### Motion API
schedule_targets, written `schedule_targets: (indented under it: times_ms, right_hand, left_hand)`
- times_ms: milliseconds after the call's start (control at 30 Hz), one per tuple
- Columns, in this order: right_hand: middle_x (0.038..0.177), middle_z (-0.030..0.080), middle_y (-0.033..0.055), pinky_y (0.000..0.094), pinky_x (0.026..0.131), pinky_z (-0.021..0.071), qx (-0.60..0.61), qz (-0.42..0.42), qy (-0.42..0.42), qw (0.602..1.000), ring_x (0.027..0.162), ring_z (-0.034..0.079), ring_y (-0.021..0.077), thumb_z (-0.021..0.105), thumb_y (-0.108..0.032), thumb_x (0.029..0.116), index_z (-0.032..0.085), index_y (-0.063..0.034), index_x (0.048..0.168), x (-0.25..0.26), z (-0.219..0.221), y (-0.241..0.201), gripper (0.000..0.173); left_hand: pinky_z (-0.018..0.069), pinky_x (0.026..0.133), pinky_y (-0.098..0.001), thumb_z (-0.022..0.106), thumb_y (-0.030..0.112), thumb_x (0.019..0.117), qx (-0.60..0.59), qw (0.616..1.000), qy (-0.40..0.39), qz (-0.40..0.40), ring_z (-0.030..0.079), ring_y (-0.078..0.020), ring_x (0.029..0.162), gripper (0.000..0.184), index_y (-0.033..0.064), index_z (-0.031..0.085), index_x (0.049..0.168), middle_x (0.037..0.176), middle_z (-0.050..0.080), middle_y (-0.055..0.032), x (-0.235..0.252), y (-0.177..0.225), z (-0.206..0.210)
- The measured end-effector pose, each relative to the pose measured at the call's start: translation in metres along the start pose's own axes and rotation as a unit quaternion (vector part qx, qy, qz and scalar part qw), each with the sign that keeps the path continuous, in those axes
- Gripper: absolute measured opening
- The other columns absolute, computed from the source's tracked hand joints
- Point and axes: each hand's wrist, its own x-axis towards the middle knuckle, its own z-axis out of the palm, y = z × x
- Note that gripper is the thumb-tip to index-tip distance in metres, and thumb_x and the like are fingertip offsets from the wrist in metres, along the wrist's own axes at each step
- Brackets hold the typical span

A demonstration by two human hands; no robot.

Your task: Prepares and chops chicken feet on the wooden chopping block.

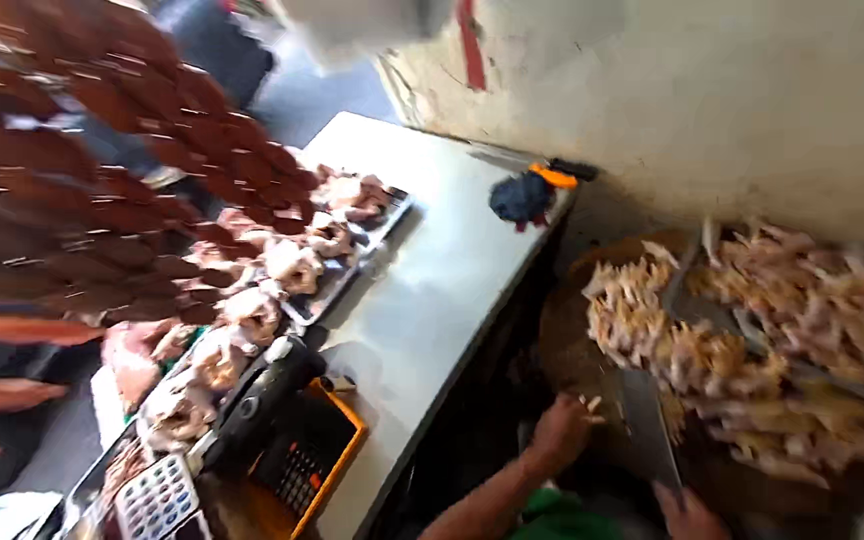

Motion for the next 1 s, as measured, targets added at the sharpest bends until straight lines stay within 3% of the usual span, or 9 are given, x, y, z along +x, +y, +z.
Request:
schedule_targets:
  times_ms: [133,267,367,533,667,767,900,933,1000]
  right_hand:
    - [0.092,0.069,0.0286,0.0664,0.081,0.0524,-0.002,0.046,0.037,0.998,0.089,0.069,0.0462,0.049,-0.042,0.1084,0.067,0.0055,0.117,-0.013,0.009,-0.01,0.051]
    - [0.105,0.072,0.0259,0.0626,0.089,0.0533,-0.101,0.072,-0.013,0.992,0.102,0.07,0.0444,0.042,-0.039,0.1114,0.061,-0.0025,0.136,-0.01,0.02,-0.008,0.048]
    - [0.098,0.072,0.0225,0.0592,0.082,0.0546,-0.123,0.053,0.001,0.991,0.097,0.071,0.041,0.041,-0.036,0.1117,0.063,-0.0029,0.127,-0.02,0.019,-0.023,0.043]
    - [0.105,0.073,0.0219,0.057,0.087,0.0552,-0.147,0.047,-0.019,0.988,0.102,0.071,0.0397,0.039,-0.034,0.1123,0.06,-0.0048,0.136,-0.011,0.034,-0.032,0.043]
    - [0.098,0.072,0.0207,0.0568,0.083,0.0547,-0.115,0.053,0.0,0.992,0.096,0.072,0.039,0.042,-0.036,0.1117,0.064,-0.0048,0.128,-0.018,0.028,-0.038,0.041]
    - [0.092,0.073,0.0234,0.0602,0.077,0.0554,-0.054,0.009,0.073,0.996,0.086,0.072,0.0426,0.048,-0.029,0.1096,0.064,-0.0014,0.136,-0.031,0.043,-0.032,0.041]
    - [0.104,0.074,0.0207,0.0583,0.087,0.0549,-0.078,0.086,0.001,0.993,0.1,0.072,0.04,0.042,-0.034,0.1115,0.057,-0.0111,0.144,-0.013,0.057,-0.019,0.042]
    - [0.104,0.074,0.0214,0.059,0.087,0.0546,-0.067,0.089,-0.004,0.994,0.1,0.072,0.0403,0.043,-0.035,0.1113,0.057,-0.0105,0.144,-0.01,0.057,-0.015,0.043]
    - [0.102,0.073,0.0226,0.0601,0.087,0.054,-0.042,0.091,-0.008,0.995,0.098,0.071,0.0408,0.046,-0.036,0.1105,0.06,-0.0077,0.139,-0.005,0.052,-0.01,0.043]
  left_hand:
    - [0.0582,0.093,-0.0515,0.052,0.013,0.1045,0.111,0.991,-0.068,0.01,0.069,-0.0348,0.11,0.029,0.0084,0.07,0.127,0.142,0.056,-0.0205,0.004,-0.03,0.018]
    - [0.0556,0.098,-0.0499,0.049,0.005,0.1026,0.192,0.973,-0.11,0.063,0.063,-0.0382,0.119,0.035,0.0063,0.063,0.135,0.142,0.053,-0.0235,0.01,-0.033,0.016]
    - [0.0541,0.099,-0.0494,0.048,0.001,0.1021,0.247,0.953,-0.133,0.115,0.06,-0.0395,0.124,0.035,0.0042,0.062,0.134,0.137,0.055,-0.0251,0.012,-0.032,0.01]
    - [0.0532,0.101,-0.0474,0.046,0.001,0.103,0.289,0.935,-0.163,0.124,0.058,-0.0388,0.127,0.034,0.0019,0.062,0.133,0.139,0.055,-0.0243,0.011,-0.021,0.009]
    - [0.0544,0.098,-0.0491,0.045,0.001,0.1036,0.293,0.934,-0.178,0.104,0.06,-0.0407,0.123,0.034,0.0001,0.059,0.134,0.137,0.055,-0.0264,0.006,-0.013,0.018]
    - [0.0555,0.095,-0.0485,0.045,0.001,0.103,0.293,0.939,-0.164,0.08,0.061,-0.0413,0.121,0.036,-0.0004,0.056,0.137,0.136,0.055,-0.0268,0.005,-0.014,0.03]
    - [0.0574,0.092,-0.0472,0.046,0.006,0.103,0.248,0.961,-0.103,0.066,0.064,-0.0391,0.116,0.051,0.0089,0.044,0.154,0.135,0.055,-0.0257,0.002,-0.02,0.036]
    - [0.0575,0.092,-0.0462,0.047,0.007,0.1028,0.201,0.974,-0.062,0.079,0.065,-0.0371,0.114,0.05,0.0107,0.049,0.152,0.131,0.058,-0.0243,-0.001,-0.026,0.036]
    - [0.0571,0.093,-0.0441,0.053,0.008,0.101,0.012,0.994,0.041,0.102,0.067,-0.0327,0.107,0.034,0.0005,0.064,0.133,0.12,0.065,-0.0227,-0.005,-0.041,0.036]
